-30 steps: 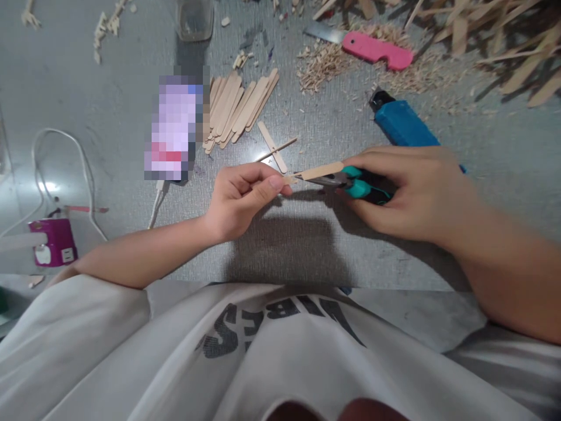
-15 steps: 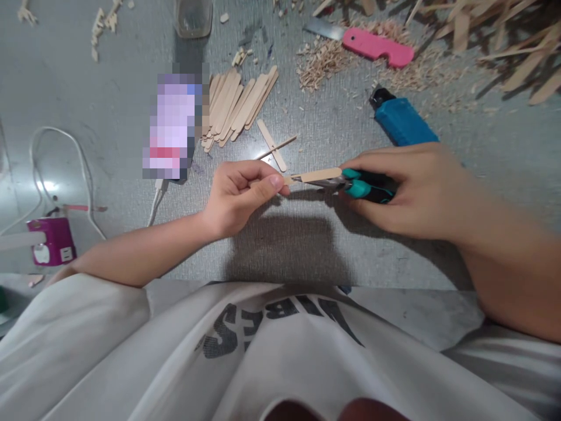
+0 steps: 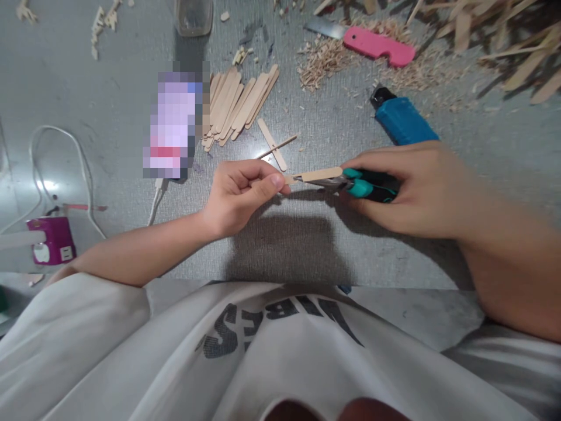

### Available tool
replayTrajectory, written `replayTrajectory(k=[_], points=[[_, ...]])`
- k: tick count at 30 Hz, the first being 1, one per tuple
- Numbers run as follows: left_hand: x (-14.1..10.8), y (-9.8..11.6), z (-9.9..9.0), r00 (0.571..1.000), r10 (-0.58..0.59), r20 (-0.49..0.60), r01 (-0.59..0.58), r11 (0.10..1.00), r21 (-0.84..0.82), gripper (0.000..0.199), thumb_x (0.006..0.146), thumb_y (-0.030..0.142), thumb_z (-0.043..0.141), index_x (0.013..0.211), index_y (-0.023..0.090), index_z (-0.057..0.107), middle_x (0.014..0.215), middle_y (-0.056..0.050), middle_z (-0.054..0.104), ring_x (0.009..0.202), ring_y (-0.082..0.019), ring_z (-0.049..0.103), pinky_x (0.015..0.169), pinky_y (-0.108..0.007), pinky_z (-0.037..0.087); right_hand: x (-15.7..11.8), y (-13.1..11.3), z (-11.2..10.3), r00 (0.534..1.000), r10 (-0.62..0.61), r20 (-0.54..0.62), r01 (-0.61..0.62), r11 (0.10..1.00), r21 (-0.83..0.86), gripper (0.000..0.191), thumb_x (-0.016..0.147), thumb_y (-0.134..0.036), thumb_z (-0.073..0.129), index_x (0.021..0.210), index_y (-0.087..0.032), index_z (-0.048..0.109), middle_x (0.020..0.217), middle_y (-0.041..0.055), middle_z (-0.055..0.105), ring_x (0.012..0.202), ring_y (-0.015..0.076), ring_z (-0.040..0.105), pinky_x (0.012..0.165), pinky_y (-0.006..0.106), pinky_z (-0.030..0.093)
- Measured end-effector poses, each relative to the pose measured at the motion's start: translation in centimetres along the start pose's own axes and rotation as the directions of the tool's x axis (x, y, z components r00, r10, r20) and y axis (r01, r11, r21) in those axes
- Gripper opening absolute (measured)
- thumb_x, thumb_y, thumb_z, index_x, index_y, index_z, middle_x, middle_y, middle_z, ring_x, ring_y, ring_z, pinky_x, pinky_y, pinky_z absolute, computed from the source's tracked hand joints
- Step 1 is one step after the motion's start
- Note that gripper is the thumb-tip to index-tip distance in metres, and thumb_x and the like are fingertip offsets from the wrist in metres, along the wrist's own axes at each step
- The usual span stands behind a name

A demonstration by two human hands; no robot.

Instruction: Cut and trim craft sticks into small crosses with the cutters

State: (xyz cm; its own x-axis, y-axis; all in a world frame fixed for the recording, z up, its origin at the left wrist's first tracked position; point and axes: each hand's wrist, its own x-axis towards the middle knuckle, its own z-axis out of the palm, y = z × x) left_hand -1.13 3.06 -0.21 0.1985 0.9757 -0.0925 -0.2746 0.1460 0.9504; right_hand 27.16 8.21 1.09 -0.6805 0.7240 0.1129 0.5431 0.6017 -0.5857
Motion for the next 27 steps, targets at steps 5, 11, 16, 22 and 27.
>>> replayTrajectory(k=[5,11,16,22,27], points=[[-0.3,0.0,0.2,0.999,0.037,0.035,-0.037,0.999,0.001,0.042,0.093,0.055,0.095,0.077,0.018,0.083,0.052,0.005,0.044,0.046,-0.004,0.025,0.045,-0.027,0.016,0.1,0.1,0.3,0.996,-0.055,-0.075,0.058,0.998,0.040,0.007,0.092,-0.035,0.069,0.095,-0.033,0.074,0.073,-0.0010,0.073,0.057,0.0211,0.064,0.053,0.035,0.044],[-0.5,-0.5,0.3,0.998,0.048,0.047,-0.051,0.996,0.067,0.047,0.099,0.065,0.086,0.088,0.020,0.078,0.053,0.009,0.038,0.044,-0.005,0.024,0.043,-0.028,0.016,0.1,-0.3,0.5,0.996,0.018,-0.088,-0.017,1.000,0.016,0.010,0.088,-0.031,0.067,0.094,-0.034,0.074,0.076,-0.0021,0.077,0.061,0.0237,0.070,0.056,0.037,0.051],[-0.9,-0.6,0.3,0.990,0.019,0.140,-0.026,0.999,0.046,0.041,0.110,0.063,0.072,0.102,0.023,0.067,0.054,0.010,0.046,0.041,-0.006,0.034,0.042,-0.024,0.024,-0.2,-0.5,1.0,0.993,0.000,-0.122,-0.006,0.999,-0.048,0.010,0.090,-0.032,0.069,0.098,-0.034,0.075,0.082,0.0007,0.080,0.066,0.0263,0.074,0.060,0.039,0.055],[-1.3,-0.8,-0.1,0.982,0.000,0.190,-0.020,0.995,0.101,0.043,0.112,0.066,0.068,0.104,0.024,0.060,0.060,0.007,0.061,0.045,-0.008,0.051,0.048,-0.023,0.039,-0.3,-1.0,1.6,0.986,-0.039,-0.159,0.025,0.996,-0.091,0.012,0.094,-0.029,0.067,0.104,-0.033,0.071,0.086,0.0008,0.080,0.072,0.0271,0.077,0.061,0.039,0.055],[-0.9,-0.7,-0.2,0.956,-0.001,0.295,-0.004,1.000,0.016,0.043,0.109,0.062,0.075,0.099,0.024,0.060,0.061,0.008,0.053,0.047,-0.008,0.045,0.049,-0.023,0.035,-0.2,-1.4,1.8,0.979,-0.085,-0.183,0.074,0.995,-0.062,0.010,0.094,-0.027,0.069,0.104,-0.031,0.069,0.083,0.0004,0.077,0.070,0.0245,0.074,0.061,0.037,0.054]])
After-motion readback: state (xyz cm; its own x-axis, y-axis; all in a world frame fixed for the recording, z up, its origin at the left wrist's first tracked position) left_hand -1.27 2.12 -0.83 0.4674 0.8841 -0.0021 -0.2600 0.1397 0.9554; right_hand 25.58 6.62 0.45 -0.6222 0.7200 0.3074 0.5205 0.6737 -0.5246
